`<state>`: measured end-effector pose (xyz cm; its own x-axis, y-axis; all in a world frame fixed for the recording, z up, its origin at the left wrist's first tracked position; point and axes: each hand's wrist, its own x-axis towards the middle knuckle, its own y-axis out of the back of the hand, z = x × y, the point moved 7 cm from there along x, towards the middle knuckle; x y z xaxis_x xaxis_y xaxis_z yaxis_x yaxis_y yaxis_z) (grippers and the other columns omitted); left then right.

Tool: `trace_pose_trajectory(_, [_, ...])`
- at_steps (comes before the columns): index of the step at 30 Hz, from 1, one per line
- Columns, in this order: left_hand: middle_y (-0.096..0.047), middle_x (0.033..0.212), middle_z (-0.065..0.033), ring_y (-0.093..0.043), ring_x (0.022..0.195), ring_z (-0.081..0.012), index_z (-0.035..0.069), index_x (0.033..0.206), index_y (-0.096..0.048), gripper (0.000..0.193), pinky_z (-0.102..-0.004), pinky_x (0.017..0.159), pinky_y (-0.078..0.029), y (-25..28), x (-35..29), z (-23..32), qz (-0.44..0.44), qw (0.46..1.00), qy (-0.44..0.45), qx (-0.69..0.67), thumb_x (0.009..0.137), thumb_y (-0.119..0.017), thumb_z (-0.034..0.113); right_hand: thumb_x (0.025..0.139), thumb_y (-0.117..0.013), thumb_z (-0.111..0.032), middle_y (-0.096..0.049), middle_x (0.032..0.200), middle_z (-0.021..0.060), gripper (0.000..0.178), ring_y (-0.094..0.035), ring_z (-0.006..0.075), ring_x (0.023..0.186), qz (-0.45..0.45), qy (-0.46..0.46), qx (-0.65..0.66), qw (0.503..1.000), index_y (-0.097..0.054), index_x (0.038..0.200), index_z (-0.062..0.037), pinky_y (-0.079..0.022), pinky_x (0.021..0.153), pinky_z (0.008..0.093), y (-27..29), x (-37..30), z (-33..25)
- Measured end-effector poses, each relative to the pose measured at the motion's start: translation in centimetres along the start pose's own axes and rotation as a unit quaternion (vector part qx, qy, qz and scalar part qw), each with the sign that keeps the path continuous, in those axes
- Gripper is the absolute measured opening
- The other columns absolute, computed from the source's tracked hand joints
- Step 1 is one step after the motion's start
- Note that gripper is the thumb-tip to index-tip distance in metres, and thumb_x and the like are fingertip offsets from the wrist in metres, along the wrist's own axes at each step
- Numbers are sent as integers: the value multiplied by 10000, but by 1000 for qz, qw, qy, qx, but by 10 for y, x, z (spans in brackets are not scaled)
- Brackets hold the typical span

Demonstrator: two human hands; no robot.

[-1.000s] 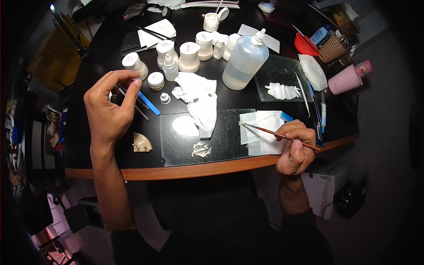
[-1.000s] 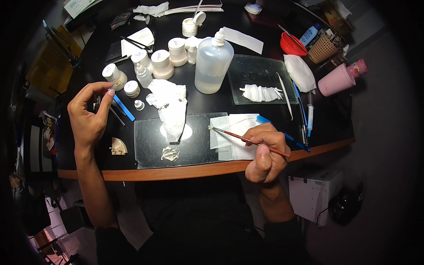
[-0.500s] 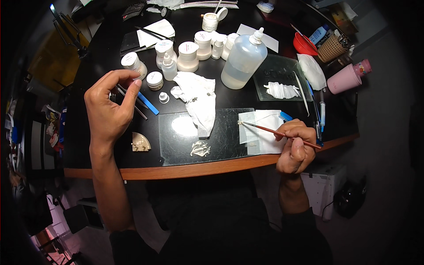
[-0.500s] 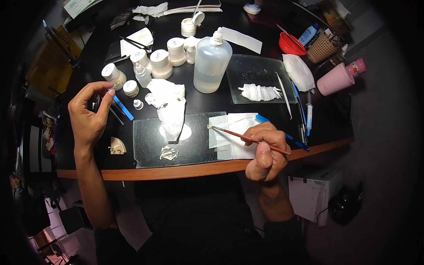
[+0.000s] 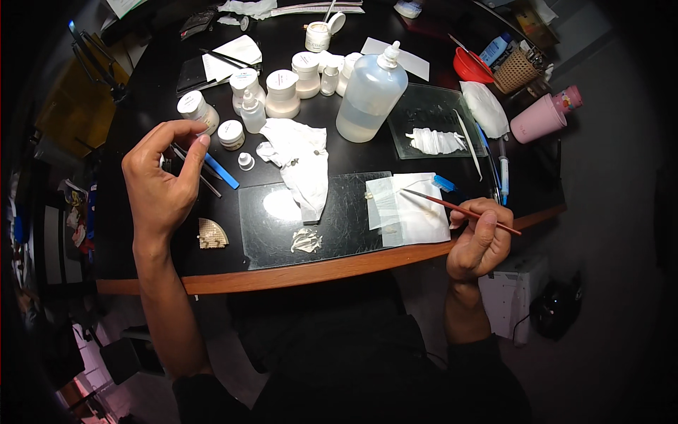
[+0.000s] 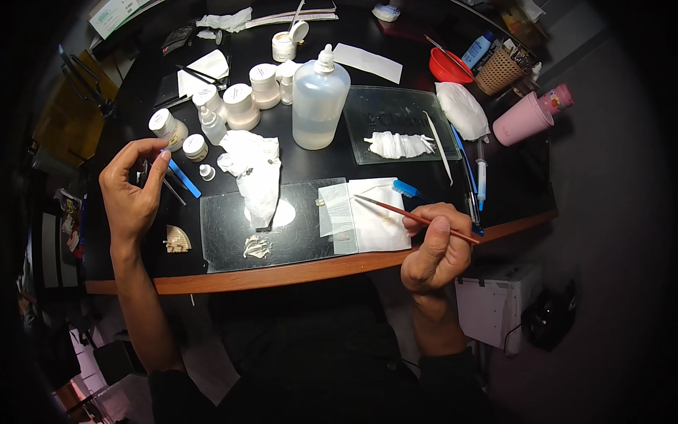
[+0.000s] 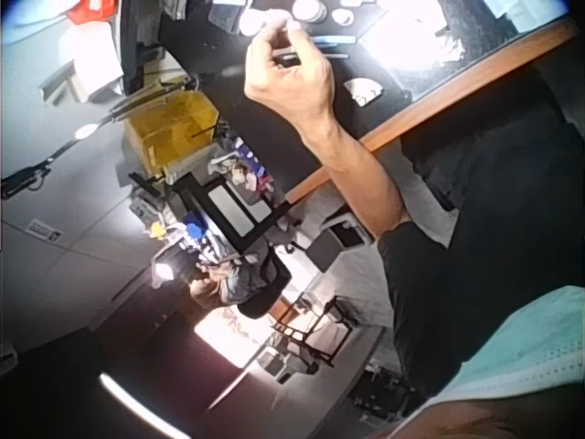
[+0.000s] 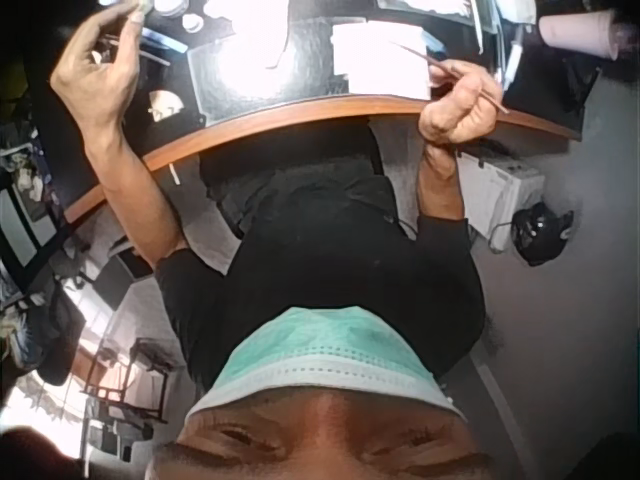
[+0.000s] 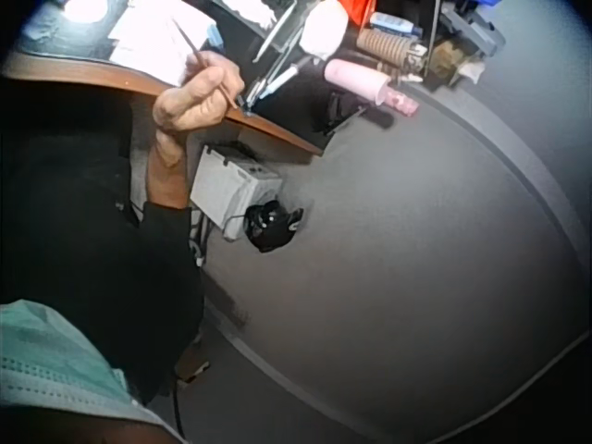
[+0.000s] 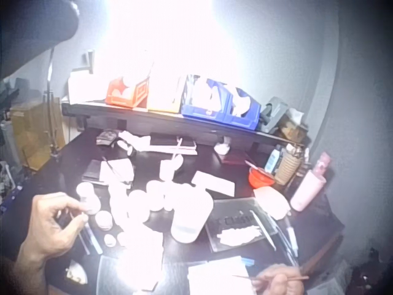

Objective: The person dispenses liquid and paste from containers onto a palette, mixes them using a brush, and paints the mixture onto a small dental piece held with tweezers.

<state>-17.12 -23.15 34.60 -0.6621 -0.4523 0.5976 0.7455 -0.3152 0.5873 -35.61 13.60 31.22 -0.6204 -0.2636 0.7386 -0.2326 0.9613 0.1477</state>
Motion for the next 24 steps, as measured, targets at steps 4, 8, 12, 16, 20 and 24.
trace_pose_trajectory(4, [-724,862,-46,-631,784,-74,-15,1071,-787,118,-253,735,-483,0,0,1,-4,1000,-5,2,961,-764,21,1143,-455,-159,-667,789,148,246,-573,134,666,-35,-7,-23,999,-552,1004,19,-475,600,256,5,-10,5])
trace_pose_trajectory(8, [-722,864,-40,-636,791,-75,-13,1071,-788,118,-252,740,-488,-1,0,-2,-5,1000,8,0,963,-768,28,1156,-398,-188,-618,866,151,258,-569,148,705,-48,-21,-26,998,-531,1053,7,-477,613,261,10,-8,2])
trace_pose_trajectory(12, [-728,871,-47,-651,806,-85,-19,1071,-787,119,-256,761,-501,-1,0,-2,-11,1000,10,2,963,-766,27,1148,-381,-186,-614,882,167,263,-575,166,723,-38,-25,-9,999,-531,1061,12,-486,623,277,10,-8,-2])
trace_pose_trajectory(16, [-737,847,-85,-697,793,-135,-28,1017,-780,108,-281,747,-524,-1,0,-1,4,1000,10,-9,917,-778,12,1032,-439,-134,-650,840,179,209,-561,160,674,-70,-13,14,997,-549,1041,44,-507,616,299,14,-15,4])
trace_pose_trajectory(20, [-739,885,-60,-672,827,-103,-22,1070,-786,119,-266,789,-517,-1,0,0,-12,1000,9,-1,962,-763,22,943,-447,-169,-658,875,216,267,-593,186,715,-55,-72,85,992,-563,1019,59,-520,642,310,24,-18,11])
trace_pose_trajectory(24, [-740,845,-89,-703,795,-143,-31,1015,-781,107,-282,760,-533,-1,1,2,6,1000,5,-7,916,-776,10,950,-438,-181,-637,844,209,266,-568,191,694,-25,-110,61,992,-561,986,52,-512,638,309,21,-13,16])
